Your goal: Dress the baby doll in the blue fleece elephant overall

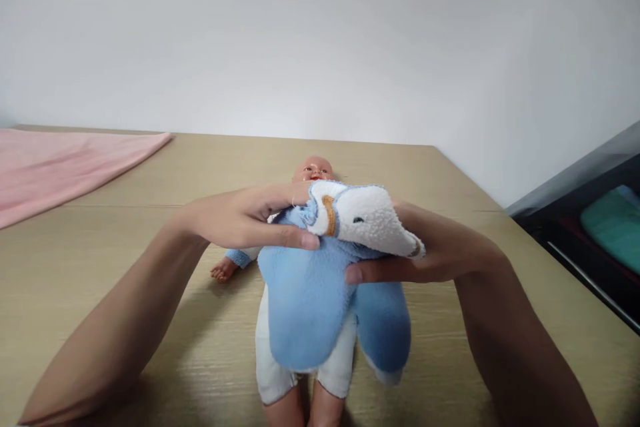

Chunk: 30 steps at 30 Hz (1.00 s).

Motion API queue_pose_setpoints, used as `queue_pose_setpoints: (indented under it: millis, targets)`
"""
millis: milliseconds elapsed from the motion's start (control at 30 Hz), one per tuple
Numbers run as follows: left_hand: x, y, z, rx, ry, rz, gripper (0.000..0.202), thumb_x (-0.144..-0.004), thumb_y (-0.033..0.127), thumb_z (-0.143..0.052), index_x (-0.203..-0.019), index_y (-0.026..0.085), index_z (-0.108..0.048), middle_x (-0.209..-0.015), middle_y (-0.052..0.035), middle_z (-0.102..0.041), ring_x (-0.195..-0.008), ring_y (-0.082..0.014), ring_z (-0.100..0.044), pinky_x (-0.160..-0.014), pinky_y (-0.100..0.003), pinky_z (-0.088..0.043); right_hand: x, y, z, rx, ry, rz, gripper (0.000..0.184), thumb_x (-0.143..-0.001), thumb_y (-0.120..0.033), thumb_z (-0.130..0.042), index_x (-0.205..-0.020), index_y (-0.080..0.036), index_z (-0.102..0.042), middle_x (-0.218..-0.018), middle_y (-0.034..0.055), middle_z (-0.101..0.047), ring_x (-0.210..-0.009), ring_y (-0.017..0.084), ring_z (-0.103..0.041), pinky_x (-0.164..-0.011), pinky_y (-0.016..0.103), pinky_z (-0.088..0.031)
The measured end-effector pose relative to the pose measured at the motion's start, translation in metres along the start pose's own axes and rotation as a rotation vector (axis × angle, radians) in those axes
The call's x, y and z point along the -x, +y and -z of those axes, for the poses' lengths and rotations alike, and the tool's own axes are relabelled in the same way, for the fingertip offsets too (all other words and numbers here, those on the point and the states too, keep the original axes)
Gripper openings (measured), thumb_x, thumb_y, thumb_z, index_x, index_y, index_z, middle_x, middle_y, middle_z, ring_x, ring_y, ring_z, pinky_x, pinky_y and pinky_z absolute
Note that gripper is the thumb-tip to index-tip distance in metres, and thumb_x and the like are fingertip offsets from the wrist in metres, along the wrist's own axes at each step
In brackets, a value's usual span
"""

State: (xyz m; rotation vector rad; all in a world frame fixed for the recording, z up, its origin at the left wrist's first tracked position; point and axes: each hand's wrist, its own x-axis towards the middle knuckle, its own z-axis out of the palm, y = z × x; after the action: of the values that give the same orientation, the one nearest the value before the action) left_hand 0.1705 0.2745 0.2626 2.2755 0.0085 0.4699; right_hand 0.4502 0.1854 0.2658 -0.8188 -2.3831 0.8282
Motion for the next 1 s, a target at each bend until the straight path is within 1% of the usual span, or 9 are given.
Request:
queue_pose_setpoints:
  millis: [100,167,233,400,500,600,733,867,1000]
  targets:
    - [-0.002,0.006,0.0,-0.01,-0.008,-0.003,0.038,-0.093,0.022,-0.089,-0.13,0.026,-0.08,-0.12,-0.0045,-0.082,-0.117,-0.027,-0.076,-0.096,-0.034,-0.068,-0.001,0.001,-0.002,-0.12,0.056,0.025,0.025,-0.1,-0.045,-0.087,-0.114,-0.025,-0.083,-0.117,0.0048,-0.08,-0.106,0.024,-0.073,-0.098,0.037,-0.062]
    - [-0.003,0.008,0.0,-0.004,-0.025,0.014,0.052,-0.082,0.023,-0.098,-0.131,0.027,-0.082,-0.107,-0.0044,-0.083,-0.122,-0.0334,-0.075,-0.101,-0.041,-0.07,-0.001,0.001,-0.004,-0.167,0.105,-0.039,0.027,-0.105,-0.048,-0.08,-0.118,-0.024,-0.082,-0.115,0.0053,-0.08,-0.108,0.026,-0.074,-0.101,0.038,-0.061]
    - [-0.003,0.007,-0.001,0.016,-0.058,0.059,0.052,-0.087,0.021,-0.094,-0.137,0.027,-0.08,-0.102,-0.0036,-0.083,-0.121,-0.0334,-0.076,-0.107,-0.046,-0.07,-0.001,0.002,-0.006,-0.196,0.122,-0.124,0.03,-0.109,-0.051,-0.076,-0.119,-0.023,-0.082,-0.113,0.005,-0.08,-0.107,0.026,-0.074,-0.101,0.038,-0.062]
    - [0.0,-0.012,0.001,0.114,-0.006,0.064,0.053,-0.102,0.027,-0.08,-0.154,0.035,-0.072,-0.149,-0.0055,-0.077,-0.135,-0.0321,-0.072,-0.115,-0.047,-0.067,0.0,0.007,-0.006,-0.282,0.046,-0.174,0.044,-0.107,-0.054,-0.078,-0.139,-0.023,-0.078,-0.127,0.0064,-0.081,-0.126,0.028,-0.071,-0.113,0.039,-0.059]
    - [0.0,-0.024,-0.001,0.15,0.069,0.044,0.044,-0.105,0.033,-0.078,-0.148,0.026,-0.073,-0.141,-0.0106,-0.078,-0.136,-0.0324,-0.072,-0.113,-0.045,-0.067,0.001,0.011,-0.003,-0.337,-0.073,-0.159,0.062,-0.101,-0.053,-0.086,-0.152,-0.023,-0.071,-0.139,0.0082,-0.078,-0.137,0.03,-0.069,-0.116,0.04,-0.058]
    - [-0.001,-0.028,-0.005,0.196,0.098,0.1,0.034,-0.108,0.039,-0.078,-0.135,0.02,-0.076,-0.121,-0.0096,-0.081,-0.12,-0.0276,-0.078,-0.102,-0.036,-0.068,0.001,0.012,-0.002,-0.376,-0.072,-0.141,0.084,-0.093,-0.047,-0.095,-0.165,-0.024,-0.059,-0.146,0.0085,-0.074,-0.138,0.028,-0.068,-0.112,0.036,-0.06]
    - [-0.002,-0.024,-0.008,0.289,-0.003,0.204,0.036,-0.096,0.044,-0.089,-0.119,0.017,-0.08,-0.102,-0.0048,-0.082,-0.093,-0.0241,-0.079,-0.079,-0.028,-0.068,0.002,0.013,-0.005,-0.396,0.07,-0.212,0.063,-0.099,-0.049,-0.09,-0.153,-0.025,-0.069,-0.127,0.0045,-0.078,-0.115,0.025,-0.074,-0.099,0.033,-0.063]
    - [-0.001,-0.016,-0.009,0.427,-0.163,0.294,0.024,-0.089,0.035,-0.091,-0.107,0.02,-0.084,-0.096,-0.0034,-0.086,-0.085,-0.0249,-0.08,-0.073,-0.031,-0.069,-0.001,0.016,-0.01,-0.531,0.197,-0.213,0.056,-0.101,-0.045,-0.089,-0.15,-0.026,-0.069,-0.125,0.0028,-0.079,-0.117,0.024,-0.074,-0.101,0.033,-0.063]
    - [-0.003,-0.018,-0.01,0.452,-0.023,0.25,0.028,-0.093,0.046,-0.091,-0.105,0.021,-0.086,-0.099,-0.0044,-0.087,-0.091,-0.0248,-0.08,-0.084,-0.034,-0.071,-0.003,0.018,-0.011,-0.57,0.11,-0.195,0.049,-0.102,-0.044,-0.087,-0.145,-0.025,-0.073,-0.139,0.0045,-0.079,-0.134,0.026,-0.072,-0.116,0.038,-0.059]
